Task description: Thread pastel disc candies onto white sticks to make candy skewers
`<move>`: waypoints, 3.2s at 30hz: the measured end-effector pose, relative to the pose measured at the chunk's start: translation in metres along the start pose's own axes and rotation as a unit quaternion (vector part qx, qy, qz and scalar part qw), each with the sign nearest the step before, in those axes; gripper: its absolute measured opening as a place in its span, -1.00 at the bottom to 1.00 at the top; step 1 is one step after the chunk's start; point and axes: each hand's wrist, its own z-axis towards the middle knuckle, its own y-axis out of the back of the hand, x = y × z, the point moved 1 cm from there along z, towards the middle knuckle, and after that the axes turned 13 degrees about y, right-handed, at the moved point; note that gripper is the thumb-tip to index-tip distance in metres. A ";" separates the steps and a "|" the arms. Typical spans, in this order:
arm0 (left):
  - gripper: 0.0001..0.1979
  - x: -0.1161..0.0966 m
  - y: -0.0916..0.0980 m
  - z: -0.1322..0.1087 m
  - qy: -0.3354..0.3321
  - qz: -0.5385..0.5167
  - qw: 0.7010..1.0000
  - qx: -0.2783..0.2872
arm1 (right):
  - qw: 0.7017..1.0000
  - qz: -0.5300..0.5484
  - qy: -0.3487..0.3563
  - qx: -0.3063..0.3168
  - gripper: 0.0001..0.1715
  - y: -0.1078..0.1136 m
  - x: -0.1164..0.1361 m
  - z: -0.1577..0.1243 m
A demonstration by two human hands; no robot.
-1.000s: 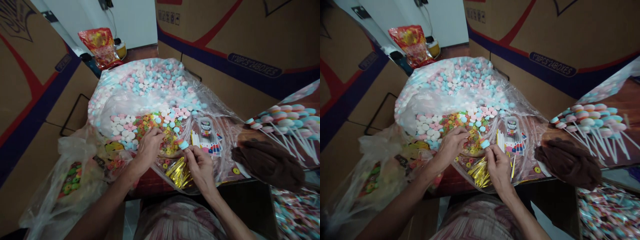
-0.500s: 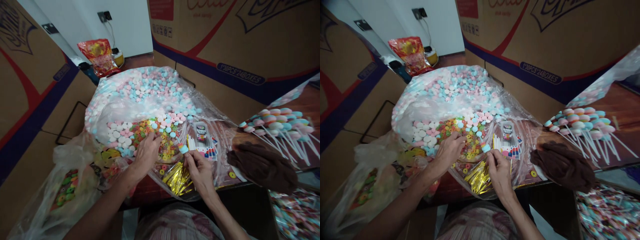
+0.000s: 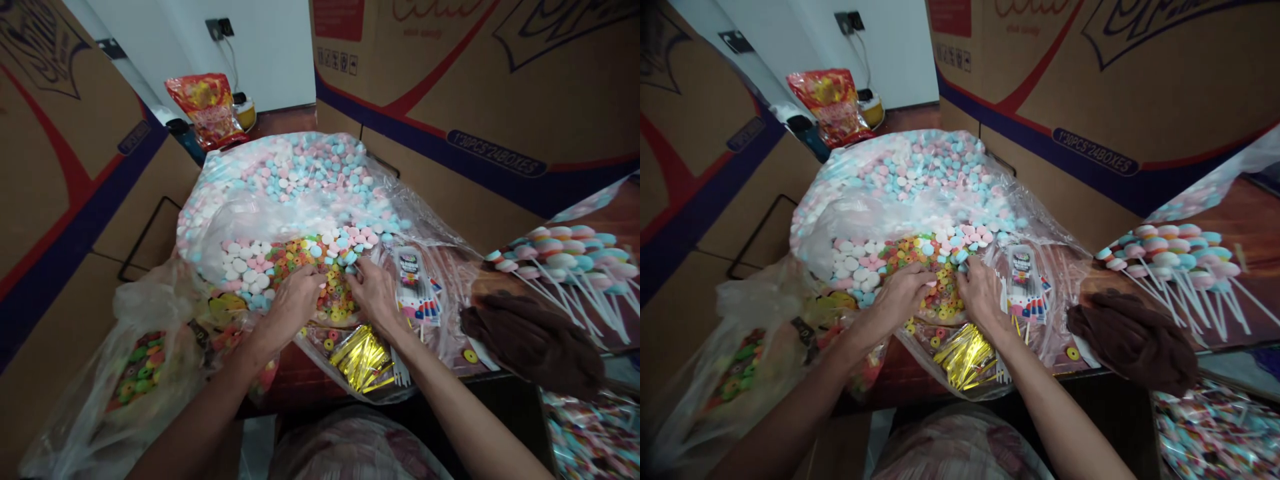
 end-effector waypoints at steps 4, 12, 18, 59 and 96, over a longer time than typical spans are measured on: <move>-0.73 -0.002 0.000 -0.003 0.031 -0.084 0.995 -0.051 | 1.000 0.006 -0.003 -0.010 -0.85 -0.003 -0.004 0.000; -0.88 -0.012 -0.003 0.004 -0.016 -0.378 0.925 -0.039 | 0.904 0.414 -0.085 -0.064 -0.62 0.003 -0.008 -0.005; -0.87 -0.020 -0.017 0.004 -0.001 -0.515 0.855 0.058 | 0.814 0.563 -0.143 -0.009 -0.58 0.008 0.004 -0.015; -0.80 -0.020 -0.032 -0.003 0.065 -0.451 0.874 -0.167 | 0.954 0.295 -0.025 0.049 -0.60 0.013 0.025 -0.070; -0.78 -0.013 -0.039 -0.015 0.097 -0.516 0.846 -0.096 | 0.978 -0.160 -0.010 0.130 -0.67 0.011 -0.011 0.010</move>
